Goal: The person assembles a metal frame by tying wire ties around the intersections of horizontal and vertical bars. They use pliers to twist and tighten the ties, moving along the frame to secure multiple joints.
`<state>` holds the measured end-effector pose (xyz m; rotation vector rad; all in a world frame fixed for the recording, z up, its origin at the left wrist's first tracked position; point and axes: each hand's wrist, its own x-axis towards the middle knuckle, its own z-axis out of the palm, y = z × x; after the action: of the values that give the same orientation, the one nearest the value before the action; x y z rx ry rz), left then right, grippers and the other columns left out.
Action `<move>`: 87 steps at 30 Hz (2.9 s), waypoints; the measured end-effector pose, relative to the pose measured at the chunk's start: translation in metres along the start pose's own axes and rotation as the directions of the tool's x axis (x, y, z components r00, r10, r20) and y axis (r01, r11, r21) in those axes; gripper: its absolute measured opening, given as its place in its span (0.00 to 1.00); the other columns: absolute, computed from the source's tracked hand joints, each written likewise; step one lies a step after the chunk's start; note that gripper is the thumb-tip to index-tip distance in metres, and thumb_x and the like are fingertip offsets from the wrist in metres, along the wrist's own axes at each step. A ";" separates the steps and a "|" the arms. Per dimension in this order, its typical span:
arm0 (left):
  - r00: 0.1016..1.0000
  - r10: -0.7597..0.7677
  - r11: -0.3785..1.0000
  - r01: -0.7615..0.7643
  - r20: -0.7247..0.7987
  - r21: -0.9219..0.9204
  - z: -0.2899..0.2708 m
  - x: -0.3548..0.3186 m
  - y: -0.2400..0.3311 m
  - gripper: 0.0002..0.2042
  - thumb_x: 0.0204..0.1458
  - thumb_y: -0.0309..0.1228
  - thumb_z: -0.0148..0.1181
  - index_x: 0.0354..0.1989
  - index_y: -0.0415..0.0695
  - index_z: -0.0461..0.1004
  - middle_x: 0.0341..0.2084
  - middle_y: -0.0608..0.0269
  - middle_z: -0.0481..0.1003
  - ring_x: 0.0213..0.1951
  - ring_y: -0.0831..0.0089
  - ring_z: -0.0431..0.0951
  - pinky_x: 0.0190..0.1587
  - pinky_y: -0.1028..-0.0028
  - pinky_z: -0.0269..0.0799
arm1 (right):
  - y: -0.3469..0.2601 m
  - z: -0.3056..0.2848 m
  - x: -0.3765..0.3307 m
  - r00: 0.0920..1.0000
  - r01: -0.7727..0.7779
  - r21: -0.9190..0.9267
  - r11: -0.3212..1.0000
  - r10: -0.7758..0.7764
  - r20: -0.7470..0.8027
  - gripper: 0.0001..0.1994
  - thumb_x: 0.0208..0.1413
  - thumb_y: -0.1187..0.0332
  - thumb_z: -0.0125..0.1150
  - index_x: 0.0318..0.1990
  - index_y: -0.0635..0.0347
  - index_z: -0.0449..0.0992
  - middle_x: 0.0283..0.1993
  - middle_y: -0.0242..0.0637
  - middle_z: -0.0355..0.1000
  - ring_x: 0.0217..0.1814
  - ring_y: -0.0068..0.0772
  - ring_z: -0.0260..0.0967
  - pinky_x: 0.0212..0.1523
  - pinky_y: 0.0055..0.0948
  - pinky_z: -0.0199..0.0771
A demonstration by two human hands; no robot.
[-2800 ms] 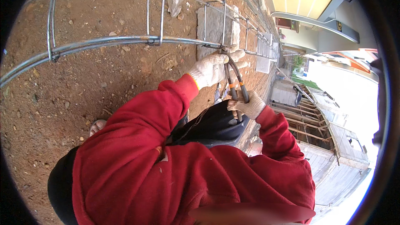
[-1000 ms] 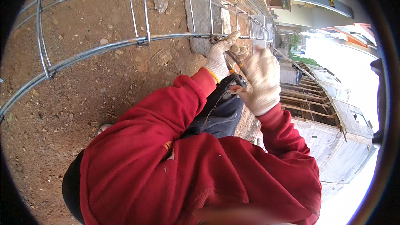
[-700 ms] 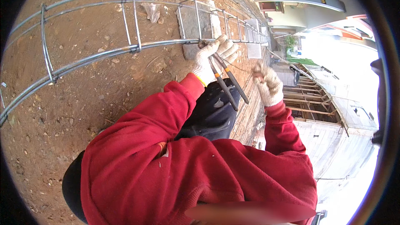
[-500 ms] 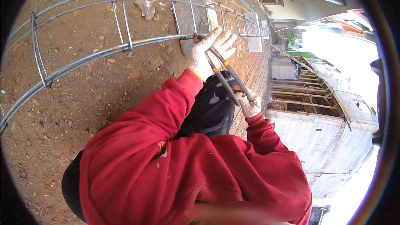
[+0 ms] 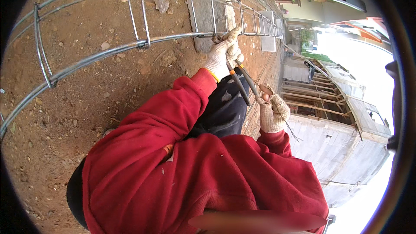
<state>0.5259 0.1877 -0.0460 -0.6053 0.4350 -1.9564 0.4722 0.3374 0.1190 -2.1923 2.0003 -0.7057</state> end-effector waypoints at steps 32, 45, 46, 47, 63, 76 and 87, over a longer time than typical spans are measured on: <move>0.814 0.141 0.990 -0.111 -0.564 0.087 0.036 -0.004 -0.016 0.06 0.52 0.32 0.65 0.30 0.49 0.73 0.16 0.72 0.63 0.14 0.78 0.62 0.22 0.74 0.69 | -0.023 0.023 0.054 0.568 -0.506 -0.509 0.696 0.713 0.411 0.21 0.42 0.65 0.76 0.43 0.62 0.75 0.25 0.37 0.74 0.25 0.29 0.73 0.27 0.29 0.72; 0.865 0.273 0.962 -0.240 -0.422 0.130 0.023 -0.007 -0.056 0.11 0.61 0.41 0.55 0.27 0.51 0.68 0.17 0.74 0.63 0.20 0.76 0.65 0.29 0.70 0.69 | -0.008 -0.004 0.077 0.808 0.165 -0.545 0.822 0.205 0.552 0.38 0.39 0.56 0.75 0.57 0.63 0.66 0.40 0.50 0.74 0.42 0.47 0.75 0.44 0.38 0.76; 0.876 0.260 0.965 -0.251 -0.406 0.077 0.023 -0.005 -0.057 0.11 0.61 0.40 0.55 0.27 0.51 0.68 0.17 0.74 0.63 0.20 0.76 0.65 0.29 0.70 0.69 | -0.017 -0.003 0.069 0.828 0.335 -0.579 0.743 0.061 0.557 0.42 0.34 0.57 0.76 0.59 0.63 0.63 0.45 0.53 0.73 0.48 0.52 0.73 0.51 0.39 0.73; 0.885 0.245 0.967 -0.255 -0.396 0.028 0.024 -0.002 -0.058 0.11 0.61 0.40 0.55 0.27 0.51 0.68 0.17 0.74 0.63 0.20 0.76 0.65 0.29 0.71 0.69 | -0.023 -0.002 0.062 0.806 0.352 -0.696 0.626 0.175 0.565 0.48 0.31 0.59 0.76 0.63 0.61 0.59 0.52 0.56 0.68 0.55 0.54 0.69 0.55 0.42 0.70; 0.814 0.461 0.805 -0.216 -0.353 0.552 -0.012 -0.022 -0.053 0.07 0.59 0.34 0.58 0.40 0.44 0.75 0.31 0.65 0.76 0.34 0.75 0.76 0.42 0.73 0.73 | 0.126 0.032 0.084 0.636 -0.013 -0.259 0.966 0.208 0.743 0.28 0.35 0.56 0.78 0.38 0.61 0.69 0.26 0.35 0.72 0.31 0.33 0.74 0.31 0.33 0.74; 0.754 0.572 0.317 0.160 -0.323 0.935 -0.027 -0.043 -0.036 0.15 0.57 0.38 0.60 0.46 0.43 0.71 0.32 0.56 0.78 0.34 0.65 0.79 0.41 0.63 0.78 | 0.214 0.105 0.054 0.320 -0.699 0.563 0.442 -0.510 0.798 0.23 0.57 0.60 0.60 0.57 0.61 0.70 0.37 0.41 0.77 0.27 0.24 0.73 0.22 0.16 0.69; 0.884 0.433 0.426 -0.029 -0.175 0.904 -0.038 -0.044 -0.032 0.23 0.59 0.41 0.57 0.59 0.43 0.64 0.51 0.46 0.72 0.52 0.52 0.74 0.57 0.51 0.69 | 0.219 0.089 0.079 0.642 -0.334 0.726 0.602 -0.419 0.643 0.09 0.54 0.67 0.60 0.38 0.61 0.72 0.31 0.37 0.75 0.28 0.34 0.75 0.29 0.28 0.73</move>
<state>0.4973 0.2430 -0.0690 0.5434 -0.3167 -1.6931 0.3082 0.2101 -0.0188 -1.5168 0.8609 -0.3947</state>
